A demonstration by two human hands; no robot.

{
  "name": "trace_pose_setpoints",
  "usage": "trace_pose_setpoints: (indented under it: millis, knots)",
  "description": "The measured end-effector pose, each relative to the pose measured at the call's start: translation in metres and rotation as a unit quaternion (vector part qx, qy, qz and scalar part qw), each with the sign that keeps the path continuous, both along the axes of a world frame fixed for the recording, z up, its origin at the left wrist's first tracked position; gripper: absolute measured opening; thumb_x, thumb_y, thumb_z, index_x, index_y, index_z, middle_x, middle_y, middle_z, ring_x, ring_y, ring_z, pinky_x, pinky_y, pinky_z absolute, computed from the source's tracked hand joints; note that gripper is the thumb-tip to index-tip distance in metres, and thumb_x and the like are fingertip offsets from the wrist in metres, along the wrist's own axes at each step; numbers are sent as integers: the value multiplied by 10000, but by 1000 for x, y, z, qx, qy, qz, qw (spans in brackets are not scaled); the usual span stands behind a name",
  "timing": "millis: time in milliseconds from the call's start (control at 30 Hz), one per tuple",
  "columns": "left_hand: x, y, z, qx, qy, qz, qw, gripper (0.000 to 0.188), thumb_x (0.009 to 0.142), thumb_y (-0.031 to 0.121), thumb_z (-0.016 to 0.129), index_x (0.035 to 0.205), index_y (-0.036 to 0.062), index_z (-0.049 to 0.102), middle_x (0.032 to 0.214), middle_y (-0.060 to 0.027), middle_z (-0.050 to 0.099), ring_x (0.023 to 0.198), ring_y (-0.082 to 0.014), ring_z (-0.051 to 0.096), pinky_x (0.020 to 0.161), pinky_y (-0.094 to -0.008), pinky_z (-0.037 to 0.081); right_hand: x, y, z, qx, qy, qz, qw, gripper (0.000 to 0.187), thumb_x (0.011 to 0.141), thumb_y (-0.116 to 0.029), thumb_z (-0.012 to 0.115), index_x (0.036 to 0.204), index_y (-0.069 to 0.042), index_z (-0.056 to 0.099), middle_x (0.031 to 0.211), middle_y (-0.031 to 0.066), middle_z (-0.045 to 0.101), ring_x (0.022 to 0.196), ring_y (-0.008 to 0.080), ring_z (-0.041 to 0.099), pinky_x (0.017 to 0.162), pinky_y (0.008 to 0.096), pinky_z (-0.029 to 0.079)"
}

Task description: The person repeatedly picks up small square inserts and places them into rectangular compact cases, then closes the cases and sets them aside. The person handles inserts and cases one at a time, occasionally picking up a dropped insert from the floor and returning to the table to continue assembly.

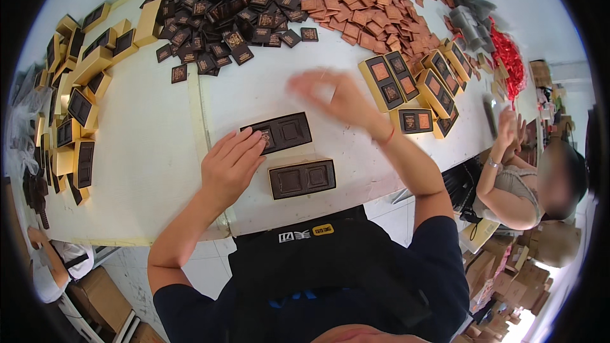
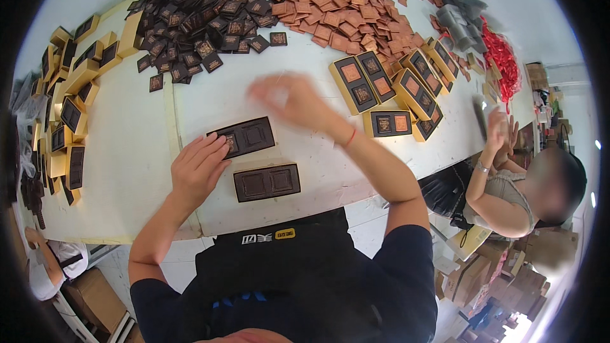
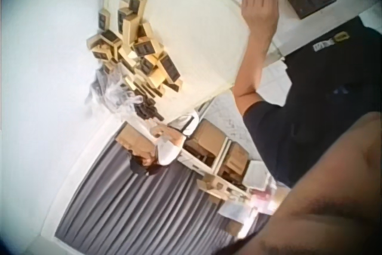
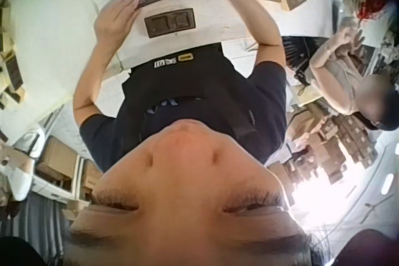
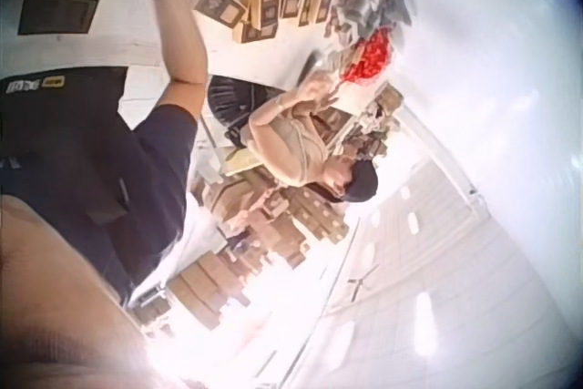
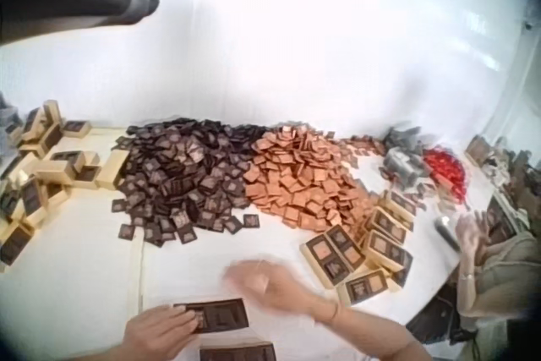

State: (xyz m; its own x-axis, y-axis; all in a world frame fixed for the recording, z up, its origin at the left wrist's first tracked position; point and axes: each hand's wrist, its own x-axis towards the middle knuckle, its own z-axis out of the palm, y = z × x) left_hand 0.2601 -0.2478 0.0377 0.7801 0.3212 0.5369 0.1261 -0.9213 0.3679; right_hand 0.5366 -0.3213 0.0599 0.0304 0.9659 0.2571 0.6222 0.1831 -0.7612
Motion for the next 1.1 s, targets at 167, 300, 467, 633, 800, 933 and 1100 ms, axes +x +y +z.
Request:
trace_pose_setpoints:
  millis: [167,300,467,633,800,933,1100]
  knots:
    - [3,0,2,40,-4,-9,999,310,740,92,822,1031,44,727,1133,-95,725,1106,-256,680,999,-423,511,177,41,-38,35,-410,-278,868,251,799,-199,744,1000,-49,732,877,156,710,891,354,676,816,453,543]
    - [0,1,0,32,-11,-1,999,267,749,97,819,995,58,725,1139,-98,720,1103,-257,684,993,-421,514,184,48,-26,-81,-274,-223,932,363,816,-259,750,1100,-39,701,934,177,730,890,325,706,791,419,561]
    - [-4,-1,-1,70,4,-3,998,242,756,95,809,980,76,720,1100,-76,706,1071,-264,684,961,-408,535,177,42,-35,-75,-247,-171,951,386,813,-279,797,1022,-24,596,891,131,689,805,269,656,719,379,521]
    - [-3,0,-4,58,0,-10,998,253,751,79,792,995,81,723,1079,-66,686,1052,-262,668,921,-415,546,171,46,-27,-87,-249,-174,949,344,798,-225,806,970,-32,578,808,90,633,757,241,619,660,354,487]
    - [3,0,-2,69,8,-13,998,298,770,73,745,1067,95,730,1073,-56,667,1042,-248,634,924,-424,529,56,16,37,-113,173,-112,972,230,887,-161,719,1099,-85,671,825,-9,637,731,71,589,564,215,417]
    - [4,-1,-4,55,15,-11,998,321,779,66,723,1098,104,731,1078,-52,651,1045,-244,605,953,-426,511,-17,-14,14,-151,323,-72,932,175,920,-122,713,1036,-22,630,827,31,685,715,69,636,565,187,455]
    - [5,-1,-7,42,11,-11,999,309,772,55,728,1076,107,736,1096,-56,640,1062,-253,593,968,-435,501,-66,-25,-10,-63,420,-152,892,162,902,-61,732,931,-19,578,830,84,704,641,82,638,581,196,507]
